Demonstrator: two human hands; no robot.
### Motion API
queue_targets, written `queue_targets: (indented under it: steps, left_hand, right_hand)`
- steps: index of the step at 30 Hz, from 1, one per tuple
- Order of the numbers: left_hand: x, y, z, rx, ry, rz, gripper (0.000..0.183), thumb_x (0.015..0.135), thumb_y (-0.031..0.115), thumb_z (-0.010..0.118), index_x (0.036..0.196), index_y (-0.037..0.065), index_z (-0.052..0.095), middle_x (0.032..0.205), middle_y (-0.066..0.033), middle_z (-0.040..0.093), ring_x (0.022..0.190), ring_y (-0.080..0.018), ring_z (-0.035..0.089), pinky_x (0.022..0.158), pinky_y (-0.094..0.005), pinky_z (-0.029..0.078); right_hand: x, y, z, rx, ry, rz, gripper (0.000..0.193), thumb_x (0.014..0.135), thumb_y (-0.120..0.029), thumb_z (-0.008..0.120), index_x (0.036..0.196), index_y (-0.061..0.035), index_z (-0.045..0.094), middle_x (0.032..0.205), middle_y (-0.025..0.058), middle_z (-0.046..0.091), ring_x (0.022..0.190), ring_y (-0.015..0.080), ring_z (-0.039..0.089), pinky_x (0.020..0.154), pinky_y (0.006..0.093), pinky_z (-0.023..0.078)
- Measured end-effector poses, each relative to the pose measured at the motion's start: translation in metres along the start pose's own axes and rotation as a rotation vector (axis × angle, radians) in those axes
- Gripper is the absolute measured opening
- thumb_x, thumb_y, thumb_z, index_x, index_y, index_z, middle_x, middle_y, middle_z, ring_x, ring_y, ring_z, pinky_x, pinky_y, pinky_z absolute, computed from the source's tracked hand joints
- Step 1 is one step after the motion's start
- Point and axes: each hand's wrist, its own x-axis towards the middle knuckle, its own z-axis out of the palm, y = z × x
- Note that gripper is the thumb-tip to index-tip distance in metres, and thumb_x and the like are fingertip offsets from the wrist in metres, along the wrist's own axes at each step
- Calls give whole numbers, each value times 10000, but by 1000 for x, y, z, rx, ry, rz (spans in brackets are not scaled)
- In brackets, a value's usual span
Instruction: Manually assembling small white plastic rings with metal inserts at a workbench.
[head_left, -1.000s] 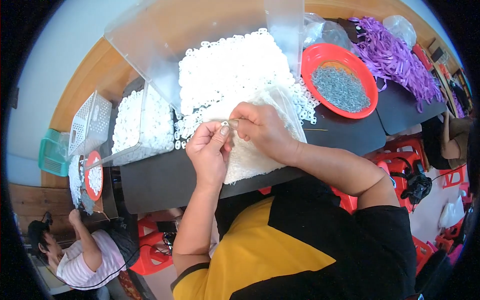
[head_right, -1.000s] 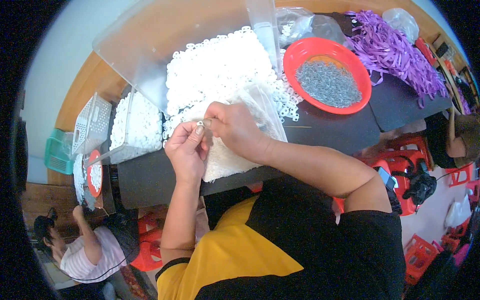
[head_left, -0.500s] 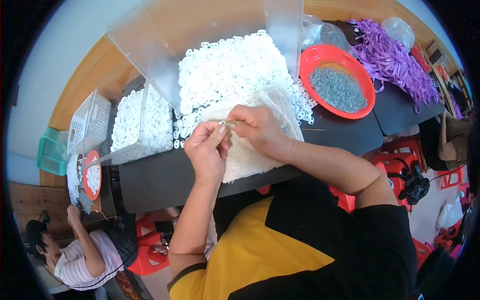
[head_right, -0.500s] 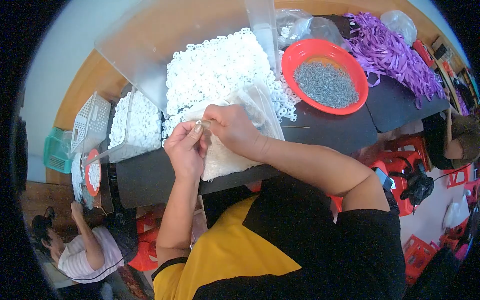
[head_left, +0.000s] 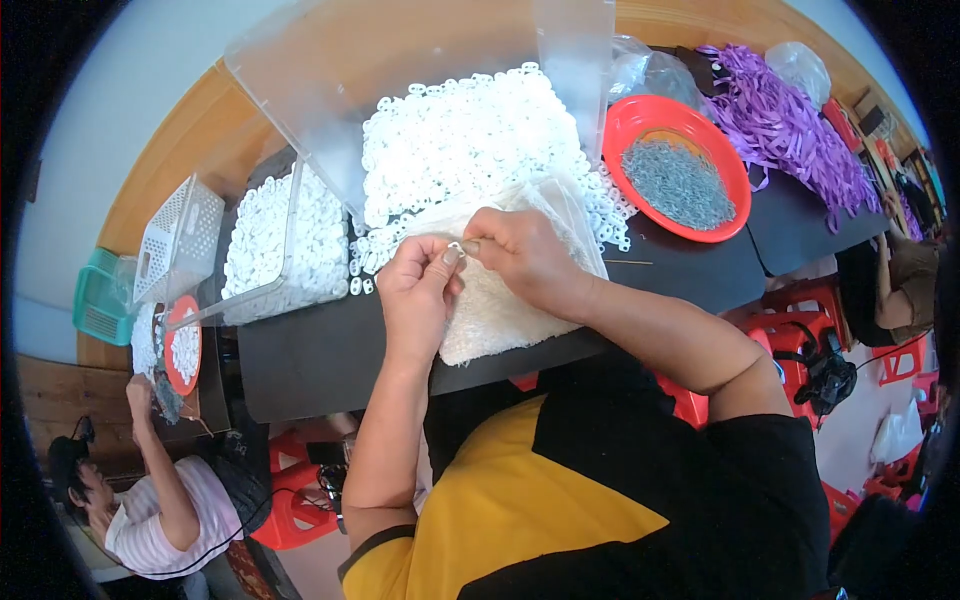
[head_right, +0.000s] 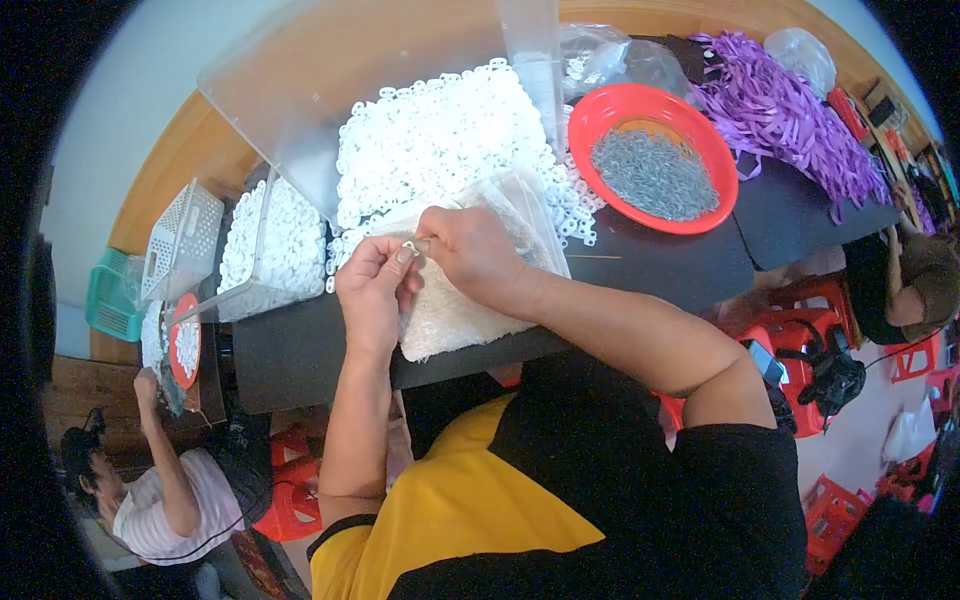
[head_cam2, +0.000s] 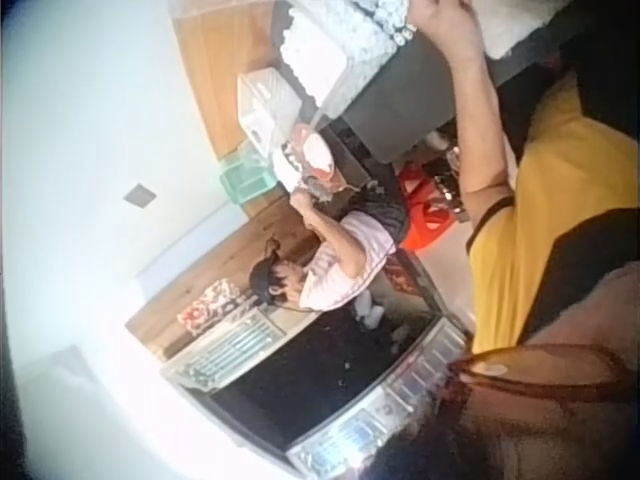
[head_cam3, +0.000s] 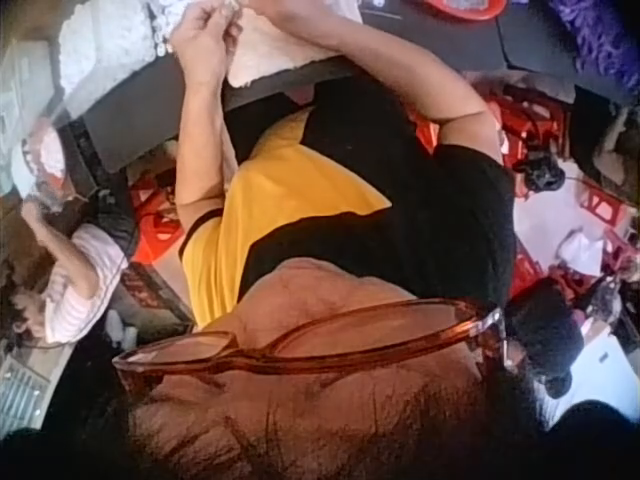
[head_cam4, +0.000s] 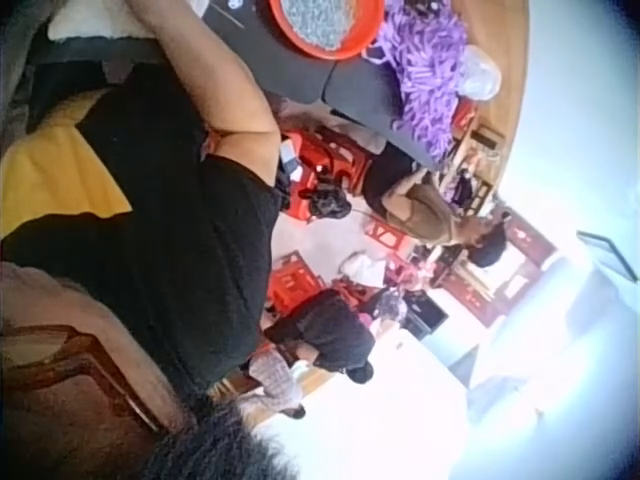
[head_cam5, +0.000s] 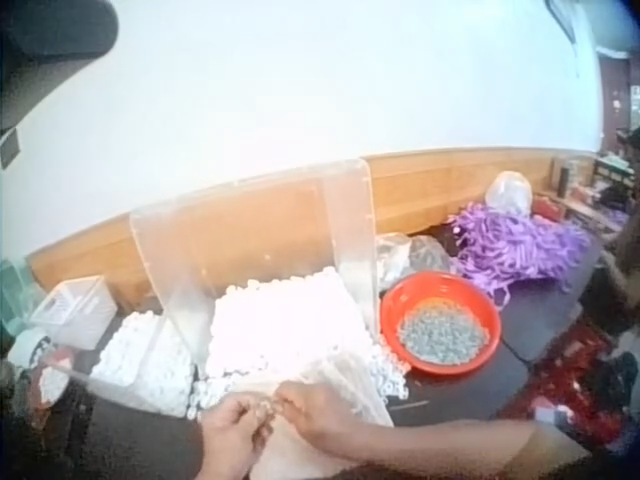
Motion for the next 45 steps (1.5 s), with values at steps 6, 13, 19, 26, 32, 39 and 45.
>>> queue_targets:
  steps: [6, 13, 19, 26, 32, 39, 45]
  left_hand:
    - [-1, -15, 0, 48, 0, 87, 91, 922, 28, 553, 834, 41, 567, 706, -17, 588, 539, -47, 483, 435, -180, 337]
    - [1, -12, 6, -264, 94, -24, 81, 913, 12, 544, 835, 29, 560, 678, -13, 556, 508, -69, 471, 438, -210, 362]
    - [-1, -16, 3, -310, 97, -19, 60, 896, 79, 582, 861, 30, 580, 703, -46, 604, 482, -74, 503, 367, -191, 319]
    - [-1, -12, 3, -288, 79, 8, 76, 861, 83, 601, 858, 10, 578, 676, -57, 591, 470, -80, 500, 351, -198, 321]
    - [6, -12, -5, -439, 115, -40, 80, 863, 82, 589, 857, 5, 569, 669, -68, 579, 462, -113, 500, 361, -227, 344]
    - [3, -5, -5, -549, 73, 48, 99, 878, 81, 576, 883, -18, 569, 709, -89, 589, 516, -124, 529, 401, -229, 383]
    - [7, -9, -7, -566, 101, 145, 93, 886, 69, 564, 908, -22, 565, 776, -101, 601, 616, -156, 568, 513, -255, 452]
  right_hand:
    - [-2, -1, 4, -49, -39, -35, 119, 832, -118, 573, 869, -12, 613, 665, 163, 565, 599, 248, 558, 572, 350, 432]
    - [1, -8, 1, -33, -63, 71, 131, 819, -73, 545, 905, -21, 629, 690, 143, 590, 627, 218, 572, 585, 341, 439]
    - [53, -3, -23, -528, 21, -64, 127, 821, -91, 577, 922, -44, 638, 783, 140, 641, 701, 286, 629, 605, 362, 466]
    - [102, 22, -24, -1059, -33, -269, 95, 794, -150, 635, 864, -96, 669, 847, 148, 660, 730, 322, 635, 625, 420, 486]
    - [68, -16, -27, 117, -121, 300, 105, 828, -111, 640, 867, -23, 683, 752, 91, 662, 596, 180, 612, 509, 294, 436]
    - [34, -34, -21, 574, -103, 484, 112, 847, -77, 631, 908, 10, 666, 743, 71, 652, 581, 133, 592, 502, 227, 388]
    - [16, -30, -5, 623, -121, 466, 113, 850, -78, 630, 926, 2, 657, 745, 69, 652, 582, 127, 589, 497, 227, 385]
